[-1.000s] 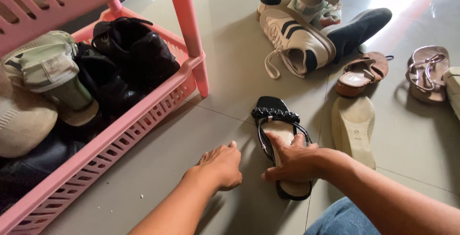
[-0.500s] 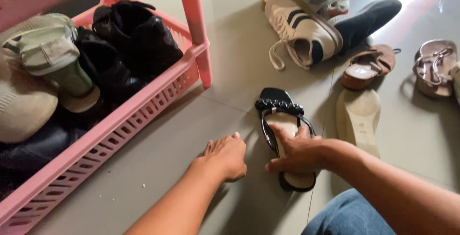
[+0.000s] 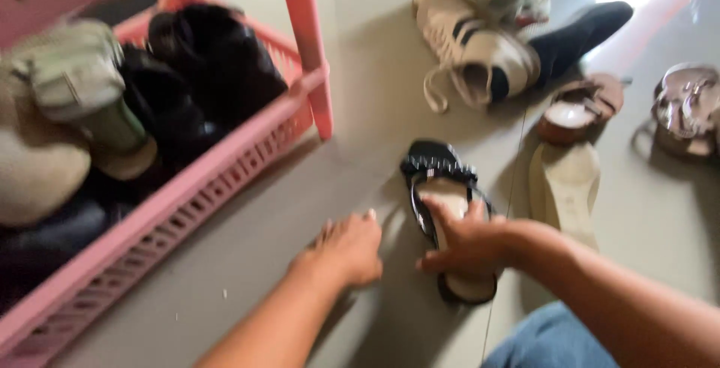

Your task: Organizing various shoes by placing them into a pink plastic shoe rack

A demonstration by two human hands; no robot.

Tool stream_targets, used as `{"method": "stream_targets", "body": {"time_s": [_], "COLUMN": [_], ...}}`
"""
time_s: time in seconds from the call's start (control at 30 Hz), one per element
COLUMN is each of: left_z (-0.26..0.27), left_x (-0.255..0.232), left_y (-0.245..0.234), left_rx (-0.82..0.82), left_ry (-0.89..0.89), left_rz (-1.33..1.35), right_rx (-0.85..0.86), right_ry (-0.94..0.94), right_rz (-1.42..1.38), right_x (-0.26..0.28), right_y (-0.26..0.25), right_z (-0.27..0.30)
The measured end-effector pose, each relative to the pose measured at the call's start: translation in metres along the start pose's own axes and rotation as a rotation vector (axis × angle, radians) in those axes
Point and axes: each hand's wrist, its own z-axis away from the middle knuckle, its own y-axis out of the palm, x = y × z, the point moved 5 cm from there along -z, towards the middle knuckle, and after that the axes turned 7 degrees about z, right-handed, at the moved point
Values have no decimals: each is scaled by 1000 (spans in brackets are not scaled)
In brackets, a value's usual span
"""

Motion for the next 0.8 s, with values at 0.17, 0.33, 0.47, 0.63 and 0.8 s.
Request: {"method": "stream_targets", "body": {"time_s": [0.17,0.33,0.47,0.63,0.8], "left_z": [2,3,-7,-6,-1], "left_x": [-1,-2,0,0,-4], "left_y": [0,2,8,14,5], "left_rx": [50,81,45,27,49], "left_ry": [-39,-64,-34,-27,-47], "left_rz": [45,30,7,5,4], "right_rx": [84,85,56,50,40], "right_ry": [-18,4,0,6,3], "right_rz": [-42,-65,-26,-52,-28], "right_x": [6,7,4,4,4], "right_y": [-18,-17,-16,-12,-13], "right_z": [20,20,15,16,13]}}
